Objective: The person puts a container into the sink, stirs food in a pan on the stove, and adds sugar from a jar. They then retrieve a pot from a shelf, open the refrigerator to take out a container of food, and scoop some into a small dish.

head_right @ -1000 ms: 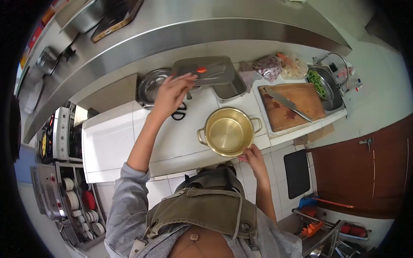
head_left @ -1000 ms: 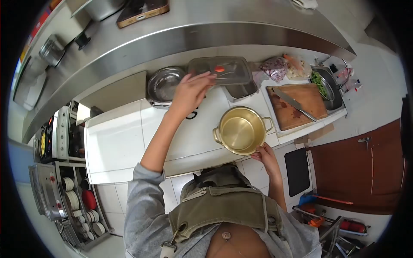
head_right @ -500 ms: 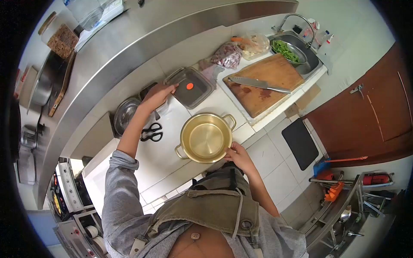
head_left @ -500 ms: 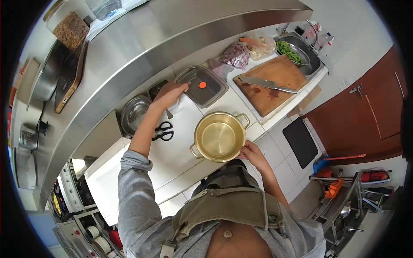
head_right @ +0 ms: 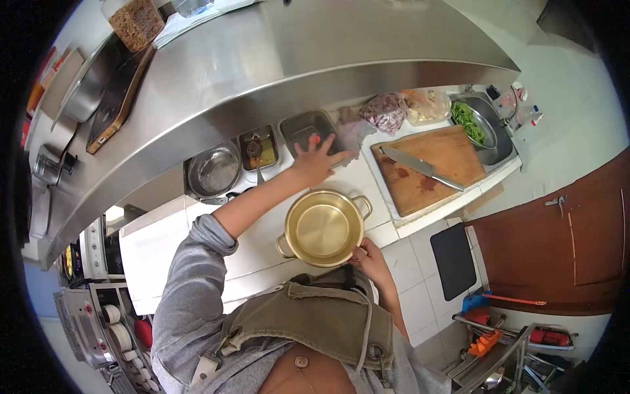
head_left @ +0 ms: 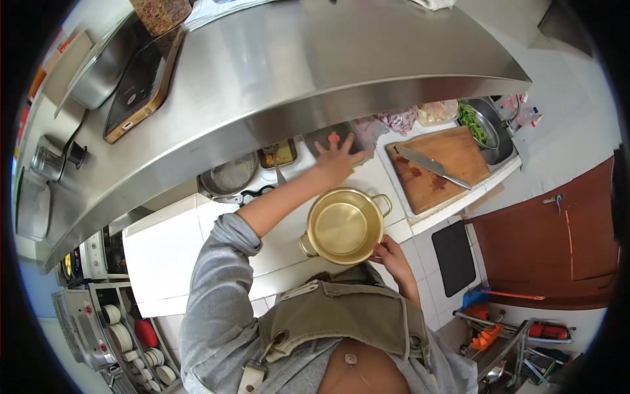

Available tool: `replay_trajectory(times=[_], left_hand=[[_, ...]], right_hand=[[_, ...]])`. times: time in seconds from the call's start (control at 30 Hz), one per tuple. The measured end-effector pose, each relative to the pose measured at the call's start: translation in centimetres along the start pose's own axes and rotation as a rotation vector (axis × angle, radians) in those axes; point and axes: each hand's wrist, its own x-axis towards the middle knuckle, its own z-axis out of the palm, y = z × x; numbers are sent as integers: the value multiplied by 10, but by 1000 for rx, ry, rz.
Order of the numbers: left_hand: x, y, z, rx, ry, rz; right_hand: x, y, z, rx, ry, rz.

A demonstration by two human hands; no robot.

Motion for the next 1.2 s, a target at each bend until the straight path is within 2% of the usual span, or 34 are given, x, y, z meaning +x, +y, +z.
replay_trajectory(times=[0.07, 0.13, 0.27, 0.33, 0.4, 0.47, 0.5, 0.53, 0.6, 0.67, 0.73, 0.8, 0.83, 0.9, 0.93, 1.0, 1.1, 1.13, 1.17, 1.2], left_hand=[[-4, -13, -17, -28, -73, -37], [-6, -25, -16, 20, 7, -43], [1, -30, -5, 103, 41, -29], [-2, -32, -11, 59, 41, -31], [-13, -33, -16, 13, 44, -45], [-27, -37, -27, -321, 274, 4], [-40, -37, -42, -353, 396, 36], [-57, -36, -54, -349, 396, 18], [-97, -36, -71, -703, 597, -70], [-144, -35, -68, -1065, 690, -185], [-190, -33, -53, -1171, 810, -380], [-236, -29, -23, -1136, 854, -656], [-257, -19, -6, -1192, 884, -791], [-293, 8, 26, -1285, 886, -995], [-307, 24, 39, -1322, 859, -1070], [-318, 58, 48, -1354, 778, -1187], [-308, 91, 58, -1457, 701, -1142], [-300, 97, 61, -1495, 674, -1101], [-291, 101, 60, -1511, 655, -1002], [-282, 103, 58, -1523, 635, -903]], right_hand=[[-3, -14, 6, 6, -1, 41], [1, -20, 3, 0, -8, 70], [8, -37, 3, -13, -115, 55], [17, -34, 2, -28, -221, 58], [18, -32, 2, -39, -242, 81], [26, -28, 3, 96, -251, 144], [31, -23, 2, 139, -269, 176], [30, -23, 2, 134, -285, 181], [28, -27, 5, 271, -333, 159], [27, -31, 5, 253, -377, 165], [27, -33, 4, 228, -430, 173], [26, -33, -4, -133, -530, 196], [24, -32, -13, -138, -541, 192], [14, -24, -38, -610, -942, 65], [6, -18, -51, -606, -933, 62], [-5, -5, -74, -377, -902, 158], [-5, 3, -108, -448, -905, 209], [3, 33, -135, -446, -892, 209], [18, 84, -169, -596, -818, 225], [16, 87, -172, -743, -741, 243]])
